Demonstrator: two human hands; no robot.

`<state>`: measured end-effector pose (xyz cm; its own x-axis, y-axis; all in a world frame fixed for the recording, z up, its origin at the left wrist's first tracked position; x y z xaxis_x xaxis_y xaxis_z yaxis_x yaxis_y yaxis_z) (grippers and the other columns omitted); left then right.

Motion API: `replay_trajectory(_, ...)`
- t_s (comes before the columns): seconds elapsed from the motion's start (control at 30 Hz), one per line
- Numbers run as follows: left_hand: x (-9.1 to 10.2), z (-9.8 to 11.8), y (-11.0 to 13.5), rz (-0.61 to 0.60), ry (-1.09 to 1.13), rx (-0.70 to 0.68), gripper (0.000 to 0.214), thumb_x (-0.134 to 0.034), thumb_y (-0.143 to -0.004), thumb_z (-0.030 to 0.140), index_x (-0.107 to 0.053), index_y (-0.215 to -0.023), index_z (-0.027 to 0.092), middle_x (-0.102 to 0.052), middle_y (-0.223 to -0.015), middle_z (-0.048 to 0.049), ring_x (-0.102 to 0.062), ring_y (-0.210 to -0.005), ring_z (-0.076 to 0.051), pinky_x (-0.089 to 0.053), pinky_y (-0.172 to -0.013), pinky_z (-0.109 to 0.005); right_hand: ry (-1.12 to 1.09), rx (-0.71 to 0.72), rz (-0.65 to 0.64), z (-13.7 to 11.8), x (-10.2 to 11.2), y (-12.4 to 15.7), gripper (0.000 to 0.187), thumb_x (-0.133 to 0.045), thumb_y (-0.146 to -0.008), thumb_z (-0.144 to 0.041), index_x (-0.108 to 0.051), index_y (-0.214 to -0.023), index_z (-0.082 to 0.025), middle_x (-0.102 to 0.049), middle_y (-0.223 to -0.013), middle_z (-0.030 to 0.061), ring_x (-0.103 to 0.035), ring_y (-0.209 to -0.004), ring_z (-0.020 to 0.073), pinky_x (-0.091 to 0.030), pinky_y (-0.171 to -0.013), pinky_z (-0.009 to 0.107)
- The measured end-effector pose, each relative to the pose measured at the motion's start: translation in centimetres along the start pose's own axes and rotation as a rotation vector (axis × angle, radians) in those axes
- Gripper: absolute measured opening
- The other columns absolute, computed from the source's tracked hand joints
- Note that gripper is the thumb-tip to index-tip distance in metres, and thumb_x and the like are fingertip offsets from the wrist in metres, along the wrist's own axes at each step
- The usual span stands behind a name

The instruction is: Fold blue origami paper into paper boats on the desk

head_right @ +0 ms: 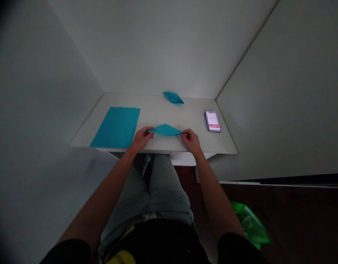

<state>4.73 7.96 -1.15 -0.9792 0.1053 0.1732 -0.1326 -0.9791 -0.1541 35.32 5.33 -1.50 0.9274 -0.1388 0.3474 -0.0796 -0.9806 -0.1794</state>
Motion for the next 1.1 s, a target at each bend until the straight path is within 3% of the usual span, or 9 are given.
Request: replay_trajectory(1.1,-0.1,0.5,0.2,0.02,-0.022,0.039,0.029,-0.073,-0.091,0.031,-0.08,-0.117,0.02,-0.072,-0.073,-0.0009,-0.065,-0.068,-0.016,-0.048,-0.064,-0.027,0.145,0.072,-0.064,-2.3,-0.5,0.8,0.023,-0.069,-0.088,-0.046,-0.074,-0.096,-0.025,-0.057,-0.065,-0.002,-0.051,-0.061,0.0174,-0.044,-0.063,0.032)
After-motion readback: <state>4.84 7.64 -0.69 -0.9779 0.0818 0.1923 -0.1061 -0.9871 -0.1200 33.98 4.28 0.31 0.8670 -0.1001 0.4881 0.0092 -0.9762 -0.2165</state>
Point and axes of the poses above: each hand's wrist, its own y-axis away from the middle knuckle, its own x-axis out of the back of the hand, z = x × y, the point moved 6 cm from there along -y, towards the middle knuckle
